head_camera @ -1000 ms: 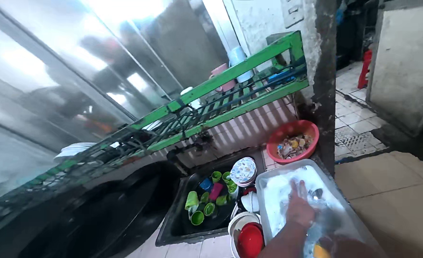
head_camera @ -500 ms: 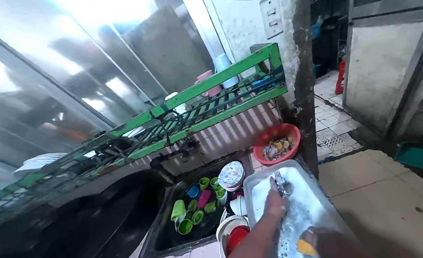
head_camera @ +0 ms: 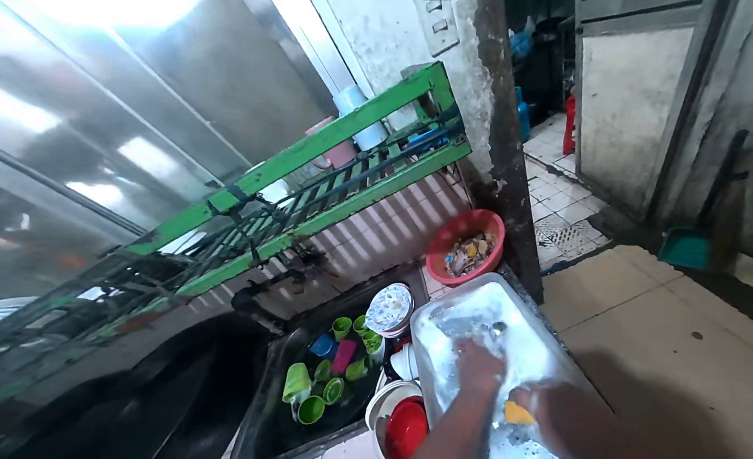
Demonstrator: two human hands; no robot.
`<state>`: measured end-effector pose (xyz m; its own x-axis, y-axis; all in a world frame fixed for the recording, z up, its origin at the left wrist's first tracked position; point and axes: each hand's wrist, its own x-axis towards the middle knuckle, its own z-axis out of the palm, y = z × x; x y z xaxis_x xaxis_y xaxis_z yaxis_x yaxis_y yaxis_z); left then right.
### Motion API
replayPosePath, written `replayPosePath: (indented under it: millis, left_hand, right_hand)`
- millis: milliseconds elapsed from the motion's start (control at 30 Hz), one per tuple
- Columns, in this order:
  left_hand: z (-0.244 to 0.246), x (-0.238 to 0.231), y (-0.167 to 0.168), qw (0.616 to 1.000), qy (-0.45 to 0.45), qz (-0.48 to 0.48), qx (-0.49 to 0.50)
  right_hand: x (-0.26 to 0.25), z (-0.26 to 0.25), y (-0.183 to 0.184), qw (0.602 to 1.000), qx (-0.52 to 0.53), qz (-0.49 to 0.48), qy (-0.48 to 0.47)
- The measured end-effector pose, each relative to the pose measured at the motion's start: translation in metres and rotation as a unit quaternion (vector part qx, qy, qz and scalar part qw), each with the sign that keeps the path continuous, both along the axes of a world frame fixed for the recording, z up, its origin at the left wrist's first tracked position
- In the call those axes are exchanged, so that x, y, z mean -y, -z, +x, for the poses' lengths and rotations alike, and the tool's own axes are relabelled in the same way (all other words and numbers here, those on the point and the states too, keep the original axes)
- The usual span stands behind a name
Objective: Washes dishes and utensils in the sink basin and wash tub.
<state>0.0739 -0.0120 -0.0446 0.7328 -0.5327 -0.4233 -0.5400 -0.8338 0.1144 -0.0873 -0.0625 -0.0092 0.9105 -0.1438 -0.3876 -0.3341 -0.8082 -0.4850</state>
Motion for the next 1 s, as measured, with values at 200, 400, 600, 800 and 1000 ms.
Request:
replayPosePath:
  millis: [200, 400, 600, 800, 1000]
  left_hand:
    - [0.002, 0.000, 0.006, 0.997, 0.056, 0.004, -0.060]
    - [-0.012, 0.036, -0.002, 0.999, 0.000, 0.009, 0.047]
    - [0.022, 0.021, -0.010, 0.994, -0.037, -0.091, -0.055]
    - [0.063, 0.011, -0.013, 0.933, -0.208, -0.207, -0.208]
    - [0.051, 0.010, 0.007, 0.974, -0.160, -0.126, -0.101]
  right_hand:
    - [-0.002, 0.005, -0.004, 0.998, -0.048, 0.015, 0.049]
    - [-0.002, 0.008, -0.004, 0.996, -0.073, -0.023, 0.044]
    - [-0.002, 0.009, -0.015, 0.997, -0.064, -0.019, 0.042]
    - [0.001, 0.009, -0.017, 1.000, -0.017, -0.010, 0.011]
    - [0.002, 0.010, -0.009, 0.999, -0.028, -0.015, 0.016]
